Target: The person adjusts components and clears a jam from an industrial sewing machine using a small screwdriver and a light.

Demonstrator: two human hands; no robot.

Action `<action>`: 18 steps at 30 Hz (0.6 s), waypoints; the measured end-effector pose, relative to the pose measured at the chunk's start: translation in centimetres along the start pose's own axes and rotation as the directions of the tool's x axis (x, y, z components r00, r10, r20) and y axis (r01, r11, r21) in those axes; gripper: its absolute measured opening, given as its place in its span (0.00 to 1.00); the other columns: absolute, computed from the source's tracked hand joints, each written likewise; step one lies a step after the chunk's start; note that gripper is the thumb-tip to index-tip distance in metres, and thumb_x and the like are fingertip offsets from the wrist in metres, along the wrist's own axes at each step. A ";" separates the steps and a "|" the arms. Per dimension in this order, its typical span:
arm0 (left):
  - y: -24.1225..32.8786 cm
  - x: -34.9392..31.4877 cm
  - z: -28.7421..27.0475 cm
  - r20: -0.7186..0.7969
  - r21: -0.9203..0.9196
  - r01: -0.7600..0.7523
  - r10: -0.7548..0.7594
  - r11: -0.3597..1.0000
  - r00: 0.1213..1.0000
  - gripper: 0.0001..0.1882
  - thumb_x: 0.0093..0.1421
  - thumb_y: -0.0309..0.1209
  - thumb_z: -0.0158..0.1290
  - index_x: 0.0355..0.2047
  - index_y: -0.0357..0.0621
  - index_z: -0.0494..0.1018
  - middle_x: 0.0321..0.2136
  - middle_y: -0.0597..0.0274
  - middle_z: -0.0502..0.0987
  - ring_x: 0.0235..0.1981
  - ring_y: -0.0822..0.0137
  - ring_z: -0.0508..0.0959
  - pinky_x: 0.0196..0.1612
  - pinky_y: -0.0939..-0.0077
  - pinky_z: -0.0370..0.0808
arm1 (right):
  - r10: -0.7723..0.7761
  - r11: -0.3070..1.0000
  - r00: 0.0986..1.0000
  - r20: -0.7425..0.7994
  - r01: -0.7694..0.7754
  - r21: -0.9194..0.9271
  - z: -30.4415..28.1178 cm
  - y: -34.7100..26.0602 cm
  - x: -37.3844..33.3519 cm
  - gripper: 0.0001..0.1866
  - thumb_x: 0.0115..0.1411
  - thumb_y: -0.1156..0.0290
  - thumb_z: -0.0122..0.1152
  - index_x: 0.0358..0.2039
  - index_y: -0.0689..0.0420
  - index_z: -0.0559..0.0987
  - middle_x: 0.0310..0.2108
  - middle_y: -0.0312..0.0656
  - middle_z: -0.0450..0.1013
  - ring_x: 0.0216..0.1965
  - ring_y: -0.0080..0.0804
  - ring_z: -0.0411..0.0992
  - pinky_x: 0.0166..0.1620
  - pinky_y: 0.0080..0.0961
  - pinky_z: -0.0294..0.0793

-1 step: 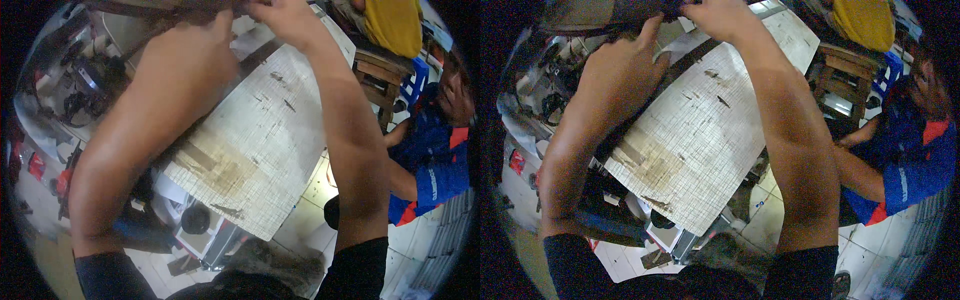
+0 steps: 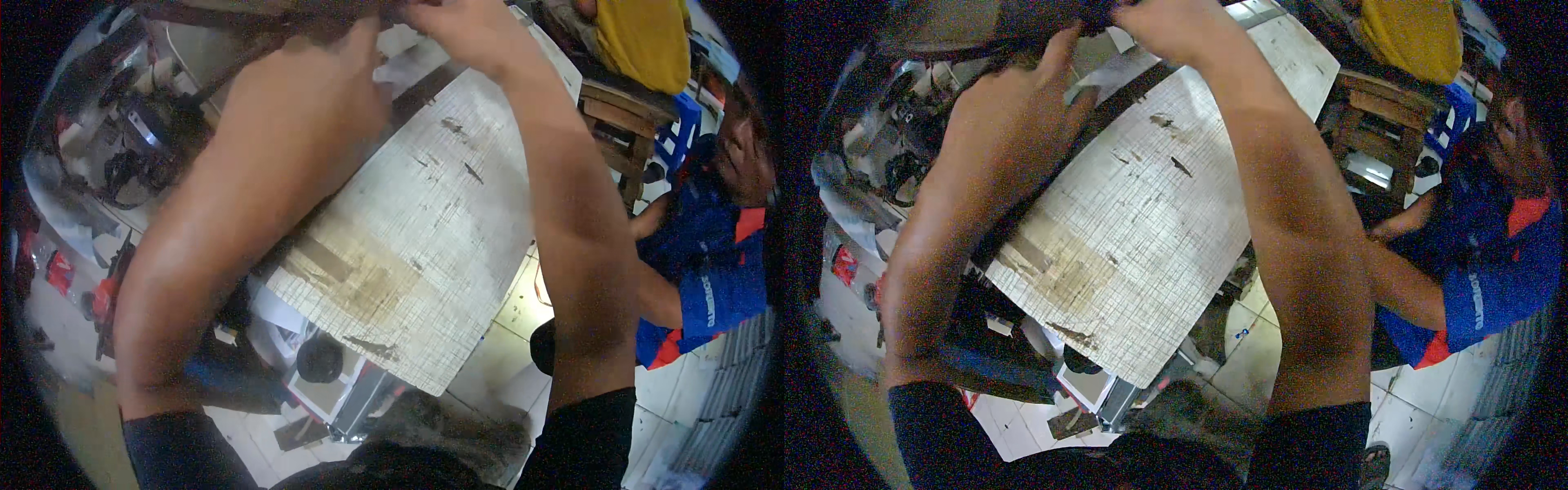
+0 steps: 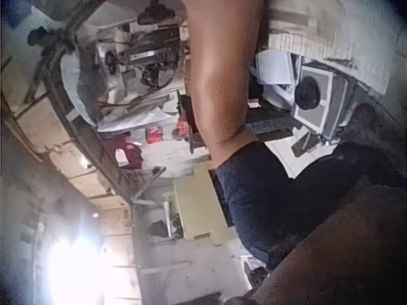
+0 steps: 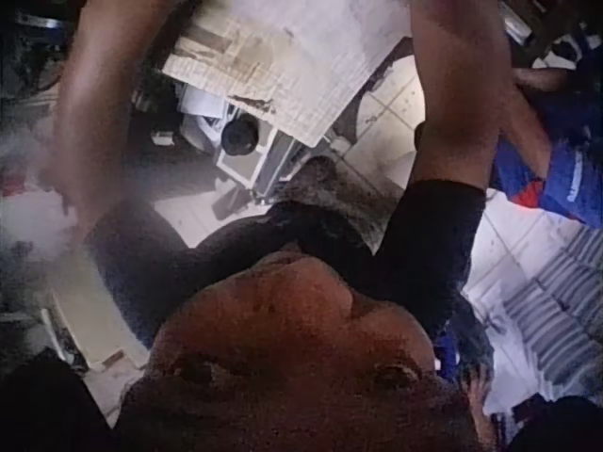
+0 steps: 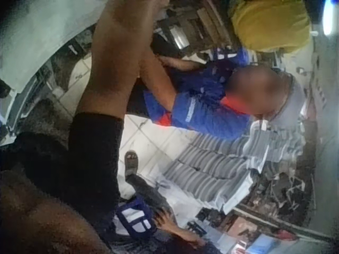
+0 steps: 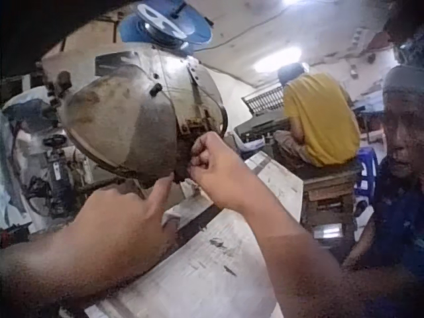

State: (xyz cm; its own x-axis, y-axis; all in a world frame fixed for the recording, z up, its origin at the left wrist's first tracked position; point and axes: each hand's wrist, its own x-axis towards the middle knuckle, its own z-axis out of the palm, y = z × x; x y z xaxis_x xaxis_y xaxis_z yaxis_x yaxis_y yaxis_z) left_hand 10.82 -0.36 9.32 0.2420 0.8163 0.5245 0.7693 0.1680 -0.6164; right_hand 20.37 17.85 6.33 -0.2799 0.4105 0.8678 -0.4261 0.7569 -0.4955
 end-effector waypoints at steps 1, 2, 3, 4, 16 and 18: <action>0.0 -0.3 -0.1 0.001 0.002 -0.002 0.002 1.000 1.000 0.29 0.61 0.44 0.48 0.58 0.42 0.62 0.24 0.41 0.79 0.27 0.42 0.80 0.34 0.50 0.78 | -0.053 0.987 0.999 -0.013 0.050 -0.156 -0.1 -0.5 0.3 0.12 0.54 0.81 0.57 0.39 0.62 0.68 0.28 0.39 0.70 0.29 0.25 0.68 0.33 0.23 0.68; 0.1 -0.7 -0.2 -0.021 0.000 0.018 -0.018 1.000 1.000 0.30 0.61 0.46 0.49 0.58 0.42 0.62 0.24 0.41 0.79 0.27 0.42 0.80 0.34 0.50 0.78 | -0.053 0.987 0.998 -0.016 0.050 -0.155 -0.1 -1.0 0.3 0.12 0.54 0.81 0.57 0.39 0.62 0.68 0.28 0.39 0.70 0.29 0.25 0.68 0.33 0.23 0.68; 0.0 -1.2 -0.5 -0.045 0.005 0.045 -0.045 0.999 0.998 0.31 0.61 0.47 0.50 0.58 0.43 0.61 0.25 0.41 0.79 0.27 0.42 0.80 0.33 0.50 0.78 | 0.050 0.985 0.999 -0.016 -0.052 -0.163 0.1 -1.8 0.2 0.13 0.52 0.81 0.57 0.38 0.62 0.68 0.28 0.39 0.71 0.29 0.25 0.68 0.33 0.23 0.68; -0.1 -1.5 -0.8 -0.045 0.014 0.050 -0.049 0.999 0.998 0.31 0.61 0.47 0.50 0.58 0.43 0.61 0.25 0.41 0.79 0.27 0.42 0.80 0.33 0.50 0.78 | 0.154 0.973 0.988 -0.015 -0.154 -0.170 0.4 -2.5 0.2 0.13 0.51 0.80 0.58 0.38 0.62 0.68 0.27 0.39 0.71 0.29 0.26 0.68 0.32 0.24 0.68; -0.9 -1.7 -1.3 0.024 -0.111 0.095 -0.093 0.989 0.995 0.32 0.59 0.49 0.52 0.56 0.41 0.63 0.25 0.40 0.78 0.28 0.41 0.79 0.34 0.51 0.77 | 0.200 0.923 0.980 0.005 -0.187 -0.335 0.4 -6.2 0.1 0.12 0.50 0.79 0.58 0.36 0.65 0.70 0.27 0.43 0.72 0.30 0.30 0.71 0.34 0.26 0.70; -0.6 -1.8 -1.3 0.134 -0.073 0.129 -0.118 0.989 0.984 0.34 0.58 0.49 0.53 0.59 0.41 0.62 0.25 0.39 0.78 0.28 0.41 0.79 0.35 0.51 0.76 | 0.237 0.913 0.972 -0.013 -0.227 -0.340 0.8 -5.9 0.1 0.12 0.50 0.78 0.58 0.36 0.65 0.70 0.29 0.44 0.73 0.31 0.33 0.72 0.35 0.29 0.71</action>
State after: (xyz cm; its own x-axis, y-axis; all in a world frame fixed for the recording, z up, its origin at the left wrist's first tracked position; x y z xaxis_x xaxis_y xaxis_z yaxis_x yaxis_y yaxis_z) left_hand 10.70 -2.63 9.51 0.0681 0.8573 0.5103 0.8353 0.2307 -0.4990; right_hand 22.16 13.02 9.32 -0.3617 0.5844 0.7264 -0.0334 0.7705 -0.6365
